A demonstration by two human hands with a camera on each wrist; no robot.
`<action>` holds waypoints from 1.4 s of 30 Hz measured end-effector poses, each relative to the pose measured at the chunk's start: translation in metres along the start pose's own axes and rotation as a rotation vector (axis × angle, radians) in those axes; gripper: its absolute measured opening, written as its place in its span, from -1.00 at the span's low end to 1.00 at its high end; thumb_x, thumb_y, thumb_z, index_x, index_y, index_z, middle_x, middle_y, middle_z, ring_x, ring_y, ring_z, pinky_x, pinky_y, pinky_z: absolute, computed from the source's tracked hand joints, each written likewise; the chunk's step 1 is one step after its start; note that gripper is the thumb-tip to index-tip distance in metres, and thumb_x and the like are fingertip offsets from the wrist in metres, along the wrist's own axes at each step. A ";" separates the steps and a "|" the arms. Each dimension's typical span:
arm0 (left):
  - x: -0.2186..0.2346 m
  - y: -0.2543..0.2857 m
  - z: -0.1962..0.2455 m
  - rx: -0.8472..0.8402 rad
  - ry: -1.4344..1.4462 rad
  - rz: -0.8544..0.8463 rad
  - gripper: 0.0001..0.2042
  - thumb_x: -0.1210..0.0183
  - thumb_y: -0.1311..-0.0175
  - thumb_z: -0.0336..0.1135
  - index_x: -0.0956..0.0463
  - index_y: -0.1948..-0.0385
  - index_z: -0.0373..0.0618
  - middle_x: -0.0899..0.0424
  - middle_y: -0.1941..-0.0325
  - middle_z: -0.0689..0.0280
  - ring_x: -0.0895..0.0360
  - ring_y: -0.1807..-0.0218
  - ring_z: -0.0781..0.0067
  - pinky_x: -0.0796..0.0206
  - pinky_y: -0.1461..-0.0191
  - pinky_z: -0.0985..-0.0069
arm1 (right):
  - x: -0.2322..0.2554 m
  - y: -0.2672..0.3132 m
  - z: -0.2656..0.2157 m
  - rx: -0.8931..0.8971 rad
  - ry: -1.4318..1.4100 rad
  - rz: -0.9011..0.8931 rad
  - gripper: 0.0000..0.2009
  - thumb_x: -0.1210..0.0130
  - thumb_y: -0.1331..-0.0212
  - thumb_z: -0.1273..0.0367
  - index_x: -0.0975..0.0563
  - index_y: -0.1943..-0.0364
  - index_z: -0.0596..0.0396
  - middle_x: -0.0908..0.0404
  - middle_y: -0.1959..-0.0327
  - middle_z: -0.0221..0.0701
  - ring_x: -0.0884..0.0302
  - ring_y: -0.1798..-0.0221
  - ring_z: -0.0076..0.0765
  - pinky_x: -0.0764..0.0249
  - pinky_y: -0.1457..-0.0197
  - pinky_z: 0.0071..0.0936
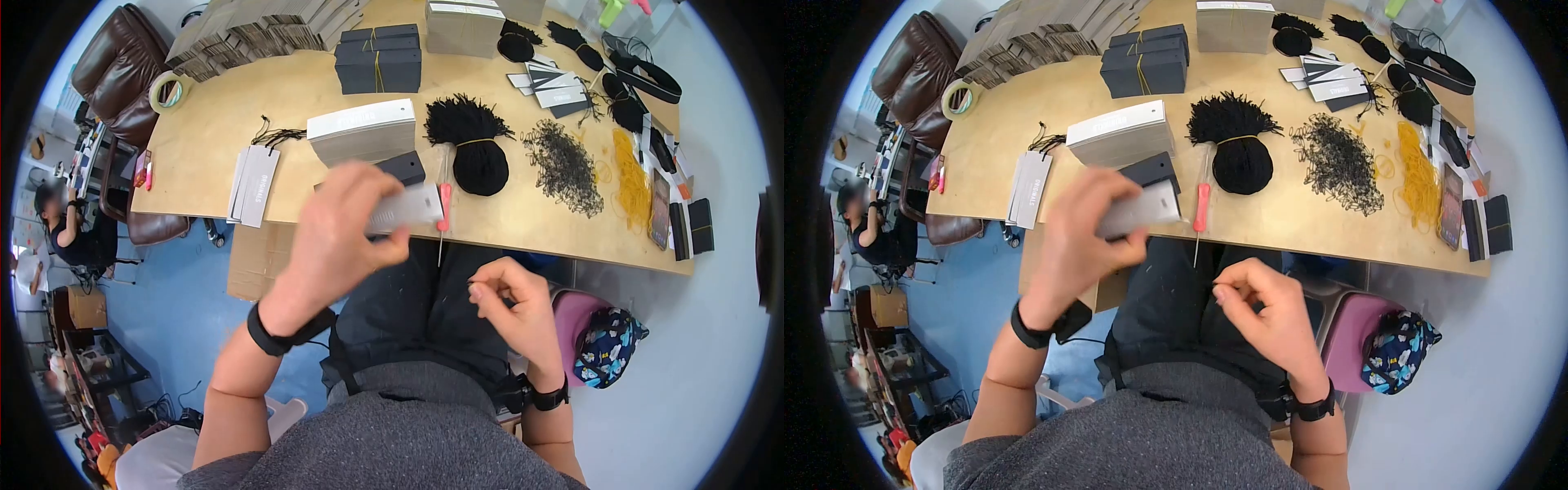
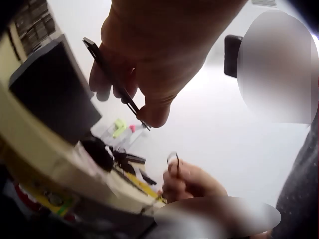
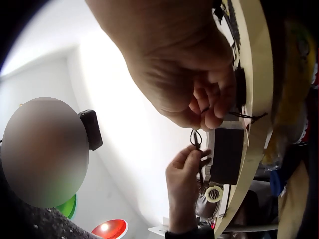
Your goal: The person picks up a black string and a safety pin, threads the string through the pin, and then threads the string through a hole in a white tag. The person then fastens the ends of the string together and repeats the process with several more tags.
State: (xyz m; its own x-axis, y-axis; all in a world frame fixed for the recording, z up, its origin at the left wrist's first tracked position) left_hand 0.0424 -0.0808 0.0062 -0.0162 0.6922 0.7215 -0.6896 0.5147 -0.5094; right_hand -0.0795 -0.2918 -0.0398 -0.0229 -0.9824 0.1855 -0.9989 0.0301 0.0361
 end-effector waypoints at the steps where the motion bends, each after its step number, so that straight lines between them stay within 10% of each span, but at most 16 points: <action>1: -0.010 0.012 0.002 0.013 0.071 -0.040 -0.62 -0.38 0.22 -0.51 -0.53 0.25 -0.22 -0.56 0.24 0.16 -0.57 0.20 0.05 -0.47 0.14 0.31 | 0.005 0.000 -0.001 -0.012 -0.035 0.024 -0.94 -0.18 -0.26 0.52 -0.55 0.26 0.24 -0.60 0.47 -0.46 -0.49 0.44 -0.69 -0.42 0.37 -0.68; 13: -0.062 0.081 -0.012 0.011 0.258 -0.105 -0.54 -0.42 0.02 -0.53 -0.63 -0.02 -0.14 -0.62 0.12 0.20 -0.59 0.18 0.21 -0.47 0.16 0.38 | 0.007 0.006 0.010 -0.074 -0.071 0.021 -0.94 -0.17 -0.29 0.51 -0.54 0.25 0.23 -0.60 0.46 -0.49 -0.48 0.46 -0.71 -0.40 0.40 -0.71; 42: -0.085 0.067 -0.019 0.409 0.653 -0.237 -0.76 -0.29 -0.17 -0.53 -0.61 0.11 -0.29 -0.72 0.18 0.14 -0.68 0.17 0.26 -0.47 0.03 0.47 | -0.030 -0.010 0.063 -0.449 -0.163 0.055 -0.82 -0.08 -0.39 0.34 -0.52 0.27 0.20 -0.57 0.61 -0.45 -0.38 0.68 -0.70 -0.27 0.60 -0.71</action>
State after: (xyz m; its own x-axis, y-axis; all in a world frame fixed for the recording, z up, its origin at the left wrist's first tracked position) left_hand 0.0114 -0.0957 -0.0981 0.5027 0.8091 0.3043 -0.8343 0.5463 -0.0742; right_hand -0.0709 -0.2746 -0.1079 -0.1176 -0.9921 0.0436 -0.8804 0.1245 0.4576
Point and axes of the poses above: each hand's wrist, its own y-axis away from the middle knuckle, its own x-axis out of the back of the hand, z = x × y, the point moved 2 cm from there along -y, towards the middle knuckle
